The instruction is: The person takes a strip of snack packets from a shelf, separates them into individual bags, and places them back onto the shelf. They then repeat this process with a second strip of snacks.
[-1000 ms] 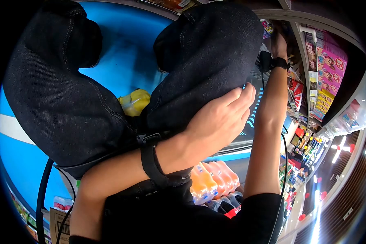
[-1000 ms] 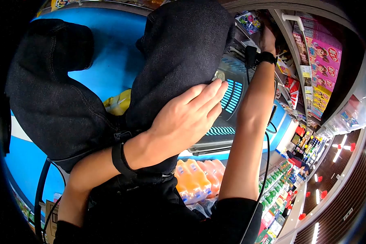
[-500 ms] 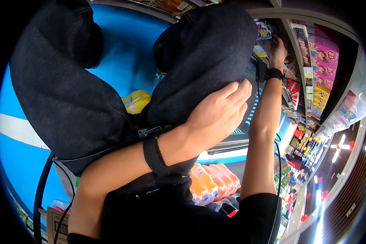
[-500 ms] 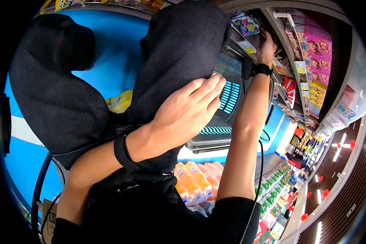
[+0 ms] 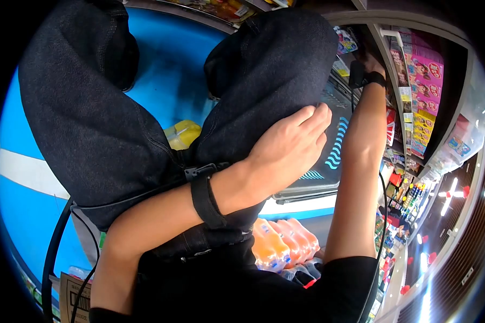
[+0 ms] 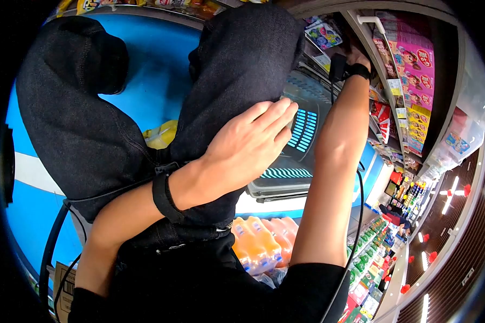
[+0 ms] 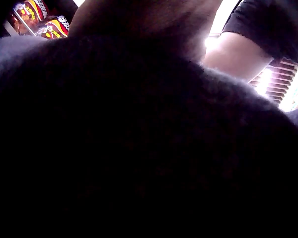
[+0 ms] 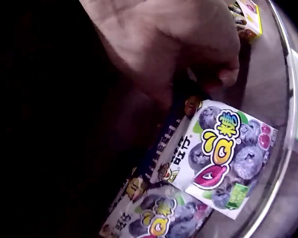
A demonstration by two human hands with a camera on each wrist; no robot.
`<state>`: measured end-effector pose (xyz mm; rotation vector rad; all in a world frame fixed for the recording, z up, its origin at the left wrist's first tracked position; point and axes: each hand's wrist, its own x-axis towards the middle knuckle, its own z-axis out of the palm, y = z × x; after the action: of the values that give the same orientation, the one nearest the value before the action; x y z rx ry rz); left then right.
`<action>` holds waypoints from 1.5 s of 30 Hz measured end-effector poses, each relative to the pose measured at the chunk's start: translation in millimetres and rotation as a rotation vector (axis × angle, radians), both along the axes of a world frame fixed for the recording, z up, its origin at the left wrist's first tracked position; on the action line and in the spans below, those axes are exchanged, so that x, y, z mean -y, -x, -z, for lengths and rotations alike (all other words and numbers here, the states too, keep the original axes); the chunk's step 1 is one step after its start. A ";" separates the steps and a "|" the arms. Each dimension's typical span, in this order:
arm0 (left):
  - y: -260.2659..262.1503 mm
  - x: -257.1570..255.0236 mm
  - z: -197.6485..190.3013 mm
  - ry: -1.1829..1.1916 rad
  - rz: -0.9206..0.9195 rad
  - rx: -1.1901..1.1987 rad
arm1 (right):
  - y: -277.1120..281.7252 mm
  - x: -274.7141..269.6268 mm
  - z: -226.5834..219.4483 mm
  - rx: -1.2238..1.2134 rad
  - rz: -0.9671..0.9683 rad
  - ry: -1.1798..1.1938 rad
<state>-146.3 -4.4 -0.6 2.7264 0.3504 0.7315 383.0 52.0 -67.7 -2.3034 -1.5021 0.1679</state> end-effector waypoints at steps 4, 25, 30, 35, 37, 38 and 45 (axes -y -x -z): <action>1.0 -0.7 -0.1 0.005 -0.009 0.015 | -66.4 -19.3 18.7 0.146 0.086 0.049; 0.4 -1.1 0.9 -0.010 -0.001 0.021 | 43.3 -31.5 34.9 -0.082 0.756 -0.068; 1.9 -1.9 0.1 0.009 -0.002 0.042 | 76.1 -2.0 38.0 -0.190 0.569 -0.803; 0.8 -0.5 5.0 0.040 0.002 0.088 | 180.6 57.2 0.5 -0.379 0.703 -0.921; 1.2 -0.9 5.4 0.054 0.013 0.091 | 189.6 80.7 9.7 -0.439 0.665 -0.921; 1.1 -0.5 5.1 0.060 0.022 0.095 | 173.9 99.6 26.4 -0.436 0.633 -0.912; -0.3 2.0 8.9 0.102 0.045 0.158 | 210.3 121.7 32.1 -0.025 0.586 -0.579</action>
<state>-146.0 -6.3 -9.5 2.5527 0.2808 0.8844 172.7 -69.7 -99.8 -2.1187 -0.6762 -0.3507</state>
